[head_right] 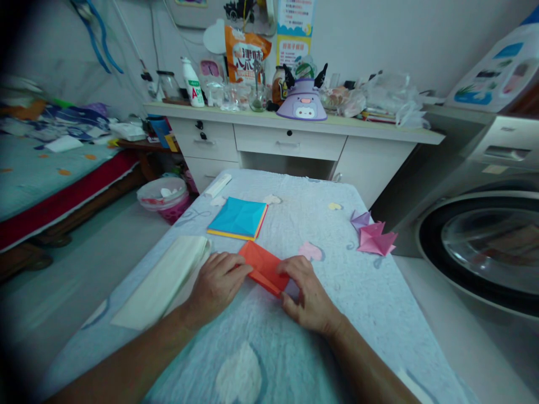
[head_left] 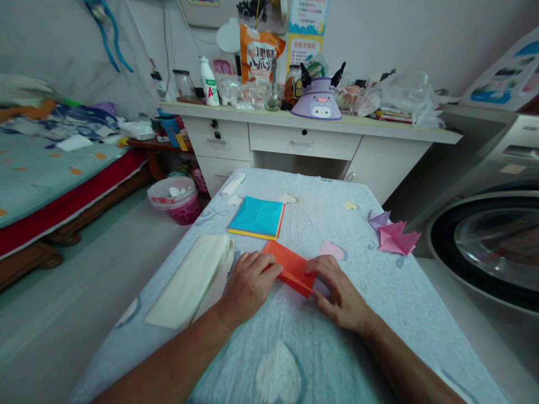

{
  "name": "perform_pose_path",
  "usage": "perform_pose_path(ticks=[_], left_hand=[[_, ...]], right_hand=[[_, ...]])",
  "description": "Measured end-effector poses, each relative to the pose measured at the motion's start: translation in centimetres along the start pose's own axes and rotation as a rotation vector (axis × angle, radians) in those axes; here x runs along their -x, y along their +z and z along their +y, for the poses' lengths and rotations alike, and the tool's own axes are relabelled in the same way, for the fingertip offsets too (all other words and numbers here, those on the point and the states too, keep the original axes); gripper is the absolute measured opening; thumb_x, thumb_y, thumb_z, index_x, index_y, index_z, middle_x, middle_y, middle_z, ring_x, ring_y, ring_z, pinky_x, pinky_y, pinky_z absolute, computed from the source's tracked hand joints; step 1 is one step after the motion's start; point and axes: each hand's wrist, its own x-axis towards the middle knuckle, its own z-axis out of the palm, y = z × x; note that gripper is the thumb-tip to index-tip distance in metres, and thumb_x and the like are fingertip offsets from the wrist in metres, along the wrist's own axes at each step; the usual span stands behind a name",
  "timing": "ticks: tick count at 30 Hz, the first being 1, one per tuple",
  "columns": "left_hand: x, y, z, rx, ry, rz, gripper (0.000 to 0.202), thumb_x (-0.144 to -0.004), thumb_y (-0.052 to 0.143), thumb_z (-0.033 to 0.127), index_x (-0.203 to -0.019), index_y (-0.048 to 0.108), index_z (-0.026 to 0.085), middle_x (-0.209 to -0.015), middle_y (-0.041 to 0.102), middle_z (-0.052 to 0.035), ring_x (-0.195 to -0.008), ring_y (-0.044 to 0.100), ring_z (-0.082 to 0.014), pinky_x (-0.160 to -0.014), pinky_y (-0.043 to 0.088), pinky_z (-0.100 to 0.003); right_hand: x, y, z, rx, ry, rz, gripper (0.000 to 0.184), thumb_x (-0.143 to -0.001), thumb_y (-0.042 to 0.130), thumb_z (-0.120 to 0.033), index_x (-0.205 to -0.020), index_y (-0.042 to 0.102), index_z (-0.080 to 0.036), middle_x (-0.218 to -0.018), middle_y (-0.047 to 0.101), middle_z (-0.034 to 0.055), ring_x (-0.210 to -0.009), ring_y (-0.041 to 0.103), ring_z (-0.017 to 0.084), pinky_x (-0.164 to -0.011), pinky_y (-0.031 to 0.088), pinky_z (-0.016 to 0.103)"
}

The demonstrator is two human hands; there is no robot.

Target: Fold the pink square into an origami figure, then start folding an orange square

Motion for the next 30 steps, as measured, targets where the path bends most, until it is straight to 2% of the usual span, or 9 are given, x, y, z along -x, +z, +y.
perform_pose_path(ticks=[5,9,12,15,18,20,25,30], left_hand=[[-0.2,-0.5,0.0,0.041,-0.001,0.054,0.019,-0.089,0.048,0.012,-0.087,0.066,0.019,-0.087,0.067,-0.0049,-0.079,0.057,-0.0186,-0.070,0.039,-0.034],[0.0,-0.8,-0.4,0.088,0.009,0.120,0.025,-0.086,0.045,0.008,-0.092,0.066,0.019,-0.090,0.069,-0.0053,-0.083,0.062,-0.0181,-0.074,0.044,-0.033],[0.3,-0.9,-0.5,0.111,0.012,0.153,0.026,-0.086,0.045,0.008,-0.094,0.066,0.020,-0.093,0.070,-0.0056,-0.083,0.064,-0.0178,-0.075,0.048,-0.032],[0.4,-0.9,-0.4,0.152,0.010,0.184,0.027,-0.085,0.046,0.007,-0.095,0.067,0.021,-0.098,0.069,-0.0061,-0.085,0.065,-0.0178,-0.076,0.051,-0.030],[0.4,-0.7,-0.4,0.209,-0.004,0.203,0.031,-0.082,0.045,0.003,-0.096,0.066,0.021,-0.103,0.067,-0.0070,-0.092,0.064,-0.0184,-0.083,0.052,-0.031],[0.4,-0.4,-0.4,0.240,-0.032,0.167,0.033,-0.079,0.046,0.001,-0.100,0.064,0.020,-0.109,0.064,-0.0087,-0.100,0.062,-0.0203,-0.088,0.051,-0.033],[0.2,0.2,-0.4,0.251,-0.086,-0.019,0.035,-0.081,0.054,0.007,-0.113,0.060,0.020,-0.128,0.050,-0.0131,-0.117,0.054,-0.0258,-0.096,0.050,-0.040],[0.2,0.6,-0.2,0.235,-0.081,-0.120,0.034,-0.078,0.059,0.007,-0.110,0.061,0.020,-0.137,0.039,-0.0140,-0.128,0.044,-0.0303,-0.102,0.046,-0.046]], right_hand=[[0.2,-0.4,0.6,-0.063,0.109,0.047,0.037,-0.086,0.043,-0.032,-0.120,0.052,-0.022,-0.114,0.058,0.0096,-0.109,0.052,0.027,-0.095,0.043,0.043],[0.4,-0.1,1.7,0.077,0.303,0.125,0.034,-0.088,0.046,-0.030,-0.120,0.054,-0.021,-0.117,0.059,0.0105,-0.112,0.052,0.027,-0.098,0.041,0.046],[0.5,0.3,2.2,0.044,0.358,0.131,0.034,-0.090,0.050,-0.036,-0.121,0.053,-0.021,-0.118,0.060,0.0107,-0.110,0.054,0.026,-0.097,0.042,0.045],[0.5,0.4,2.2,-0.104,0.396,0.104,0.034,-0.092,0.050,-0.038,-0.121,0.050,-0.022,-0.103,0.065,0.0069,-0.095,0.061,0.021,-0.083,0.048,0.036],[0.5,0.4,2.0,-0.195,0.393,0.116,0.029,-0.091,0.052,-0.034,-0.118,0.049,-0.023,-0.084,0.063,0.0002,-0.077,0.060,0.016,-0.071,0.047,0.028],[0.5,0.2,2.0,-0.180,0.376,0.162,0.029,-0.089,0.053,-0.031,-0.117,0.050,-0.024,-0.083,0.062,-0.0009,-0.077,0.059,0.016,-0.071,0.046,0.028],[0.6,-0.4,2.3,-0.106,0.335,0.271,0.020,-0.088,0.053,-0.031,-0.105,0.061,-0.023,-0.103,0.065,0.0050,-0.096,0.059,0.020,-0.087,0.045,0.034],[0.7,-0.9,2.4,-0.077,0.385,0.288,0.018,-0.087,0.052,-0.032,-0.093,0.064,-0.021,-0.093,0.066,0.0055,-0.091,0.061,0.021,-0.086,0.046,0.035]])
